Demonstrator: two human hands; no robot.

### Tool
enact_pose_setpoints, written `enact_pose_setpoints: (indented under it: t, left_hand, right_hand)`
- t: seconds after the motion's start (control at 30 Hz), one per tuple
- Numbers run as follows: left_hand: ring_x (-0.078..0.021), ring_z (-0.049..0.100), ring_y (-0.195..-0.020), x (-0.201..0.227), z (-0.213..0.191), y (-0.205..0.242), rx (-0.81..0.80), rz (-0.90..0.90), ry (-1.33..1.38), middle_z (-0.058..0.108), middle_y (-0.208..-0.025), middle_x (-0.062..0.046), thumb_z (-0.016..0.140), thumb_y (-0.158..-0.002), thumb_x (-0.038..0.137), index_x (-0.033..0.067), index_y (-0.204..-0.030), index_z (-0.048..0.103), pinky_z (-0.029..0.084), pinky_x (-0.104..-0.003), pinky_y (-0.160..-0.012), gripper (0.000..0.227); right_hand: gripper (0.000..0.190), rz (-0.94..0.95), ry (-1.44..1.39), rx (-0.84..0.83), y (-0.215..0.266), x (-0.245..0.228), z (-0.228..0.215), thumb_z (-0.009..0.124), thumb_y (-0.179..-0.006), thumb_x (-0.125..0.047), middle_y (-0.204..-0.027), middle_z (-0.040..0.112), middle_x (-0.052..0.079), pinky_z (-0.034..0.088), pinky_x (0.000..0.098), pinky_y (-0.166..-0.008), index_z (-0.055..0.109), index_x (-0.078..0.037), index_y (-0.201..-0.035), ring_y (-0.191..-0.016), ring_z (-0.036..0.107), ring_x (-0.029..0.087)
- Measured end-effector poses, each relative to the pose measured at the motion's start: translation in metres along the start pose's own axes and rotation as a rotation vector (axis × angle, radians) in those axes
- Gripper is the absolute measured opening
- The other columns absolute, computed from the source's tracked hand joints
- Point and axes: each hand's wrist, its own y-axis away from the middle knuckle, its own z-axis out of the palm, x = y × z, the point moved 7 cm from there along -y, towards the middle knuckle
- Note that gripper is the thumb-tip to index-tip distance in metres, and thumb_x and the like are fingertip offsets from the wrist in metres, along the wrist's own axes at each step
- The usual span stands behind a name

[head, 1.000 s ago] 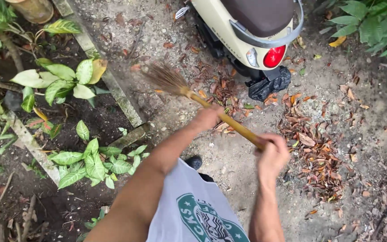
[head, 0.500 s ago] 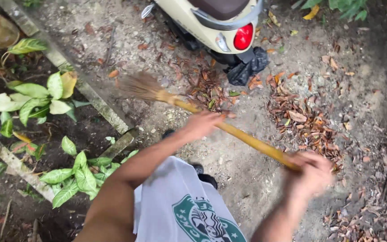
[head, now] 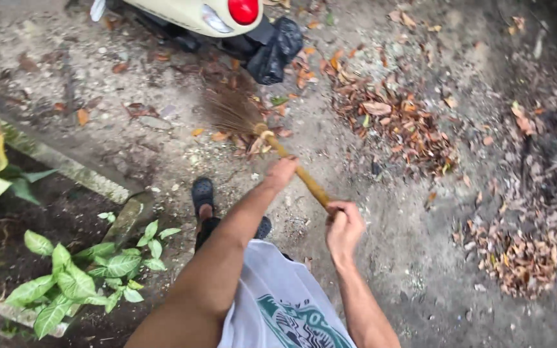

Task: Sweeping dry leaves into a pile using a broom in an outdoor area

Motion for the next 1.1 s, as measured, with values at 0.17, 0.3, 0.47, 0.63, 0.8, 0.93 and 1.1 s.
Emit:
enact_pose_setpoints:
  t: [0.17,0.3,0.47,0.63,0.8,0.93,1.1]
  left_hand:
    - [-0.0366,0.075,-0.101,0.165,0.022,0.123,0.232,0.723,-0.175,0.065,-0.137,0.003,0.059,-0.096,0.013,0.0257,-0.111,0.063,0.064,-0.051,-0.082,0.02]
    - [-0.0096,0.048,-0.054,0.237,-0.019,0.218,-0.165,0.613,0.165,0.06,-0.118,-0.01,0.051,-0.105,0.027,0.0176,-0.114,0.066,0.048,-0.023,-0.045,0.019]
    - [-0.0186,0.065,-0.075,0.248,-0.022,0.259,0.059,0.965,-0.076,0.059,-0.119,-0.001,0.061,-0.098,0.008,0.021,-0.119,0.06,0.06,-0.034,-0.058,0.025]
    - [-0.0143,0.064,-0.074,0.159,-0.049,0.255,0.024,0.743,-0.283,0.054,-0.129,-0.001,0.056,-0.096,-0.001,0.0205,-0.112,0.059,0.052,-0.027,-0.045,0.027]
    - [-0.0174,0.066,-0.079,0.034,-0.039,0.188,-0.101,0.377,-0.428,0.044,-0.155,-0.007,0.043,-0.102,0.005,0.0236,-0.138,0.051,0.055,-0.03,-0.053,0.042]
    - [-0.0261,0.064,-0.105,0.039,-0.028,0.164,-0.104,0.383,-0.235,0.057,-0.134,-0.001,0.051,-0.094,0.002,0.0234,-0.119,0.059,0.053,-0.044,-0.089,0.033]
    - [-0.0148,0.06,-0.106,0.148,0.033,0.164,-0.158,0.627,-0.118,0.06,-0.117,0.003,0.055,-0.088,-0.015,0.0204,-0.108,0.061,0.059,-0.03,-0.083,0.041]
  right_hand:
    - [0.028,-0.127,0.126,0.245,0.022,0.006,-0.128,0.052,-0.078,0.002,-0.064,0.065,0.009,0.049,0.0299,-0.047,0.077,-0.011,-0.078,-0.044,0.06,0.018]
    - [0.026,-0.347,0.156,0.429,0.044,-0.021,-0.223,0.051,-0.091,0.021,-0.079,0.07,0.02,0.055,0.032,-0.052,0.07,0.003,-0.09,-0.06,0.067,0.026]
    - [0.006,-0.419,-0.34,0.413,0.05,-0.056,-0.288,0.057,-0.097,-0.006,-0.078,0.055,0.011,0.059,0.039,-0.069,0.051,-0.007,-0.099,-0.069,0.064,0.026]
    - [0.017,-0.154,-0.702,0.273,0.01,-0.019,-0.217,0.063,-0.08,-0.002,-0.078,0.067,0.013,0.046,0.026,-0.044,0.063,-0.008,-0.096,-0.072,0.071,0.026]
    - [0.01,0.399,-1.266,-0.032,0.009,0.049,-0.071,0.063,-0.083,-0.016,-0.077,0.057,0.005,0.058,0.0359,-0.054,0.056,-0.012,-0.077,-0.091,0.062,0.028]
    - [0.024,0.399,-0.959,0.063,0.023,0.07,-0.047,0.053,-0.091,-0.018,-0.063,0.049,0.004,0.042,0.0295,-0.044,0.048,-0.014,-0.068,-0.077,0.062,0.025]
    - [0.025,-0.065,-0.528,0.116,0.033,0.018,-0.135,0.05,-0.095,-0.005,-0.072,0.061,0.014,0.057,0.0319,-0.042,0.052,-0.007,-0.07,-0.063,0.064,0.022]
